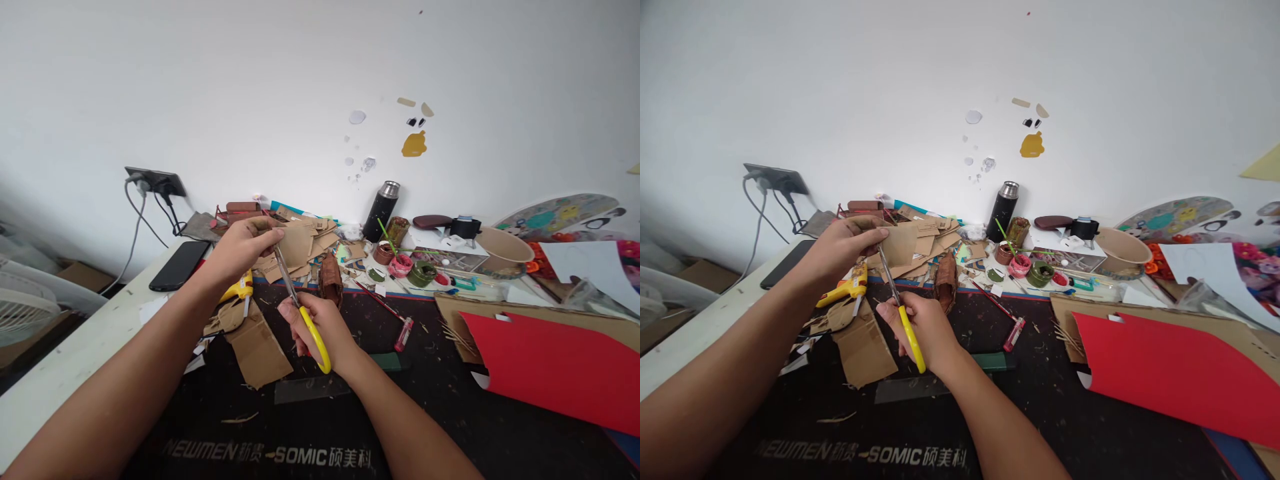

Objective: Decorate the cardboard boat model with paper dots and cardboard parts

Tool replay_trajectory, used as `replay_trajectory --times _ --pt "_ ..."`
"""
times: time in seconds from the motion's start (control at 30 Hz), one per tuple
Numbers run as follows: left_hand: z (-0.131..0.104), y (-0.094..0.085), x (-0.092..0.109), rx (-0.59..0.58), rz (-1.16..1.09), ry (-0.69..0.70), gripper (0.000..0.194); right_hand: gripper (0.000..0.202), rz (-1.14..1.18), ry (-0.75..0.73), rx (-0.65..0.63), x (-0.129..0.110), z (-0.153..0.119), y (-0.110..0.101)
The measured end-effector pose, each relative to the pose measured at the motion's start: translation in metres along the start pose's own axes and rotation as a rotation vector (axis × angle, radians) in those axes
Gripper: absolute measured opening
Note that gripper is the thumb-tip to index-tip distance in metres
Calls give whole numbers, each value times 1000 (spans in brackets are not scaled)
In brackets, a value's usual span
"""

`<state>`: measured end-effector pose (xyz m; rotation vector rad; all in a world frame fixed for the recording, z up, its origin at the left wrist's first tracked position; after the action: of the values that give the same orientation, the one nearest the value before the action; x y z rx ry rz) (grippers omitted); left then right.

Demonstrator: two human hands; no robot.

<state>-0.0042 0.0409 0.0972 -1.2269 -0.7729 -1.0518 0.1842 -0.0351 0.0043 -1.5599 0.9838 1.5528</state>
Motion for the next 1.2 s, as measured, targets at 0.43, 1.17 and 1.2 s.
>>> replay_trajectory --times 0.43,1.17,1.2 --pt "-3 0 4 4 102 -2 26 49 -5 0 16 -2 2 0" --pt "-1 1 1 -5 58 -14 27 46 0 25 14 -10 0 -1" --pt "-1 1 2 -5 60 -16 28 47 -4 32 16 -11 0 -1"
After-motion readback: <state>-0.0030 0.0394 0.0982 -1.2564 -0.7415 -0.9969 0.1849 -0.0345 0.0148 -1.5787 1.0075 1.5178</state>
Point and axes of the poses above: each hand's wrist, its own z-axis towards the middle knuckle, its own y-axis out of the palm, x = y × z, the point moved 1 cm from there along z, towards the middle knuckle, and after that the axes turned 5 degrees about z, right-handed, at the moved point
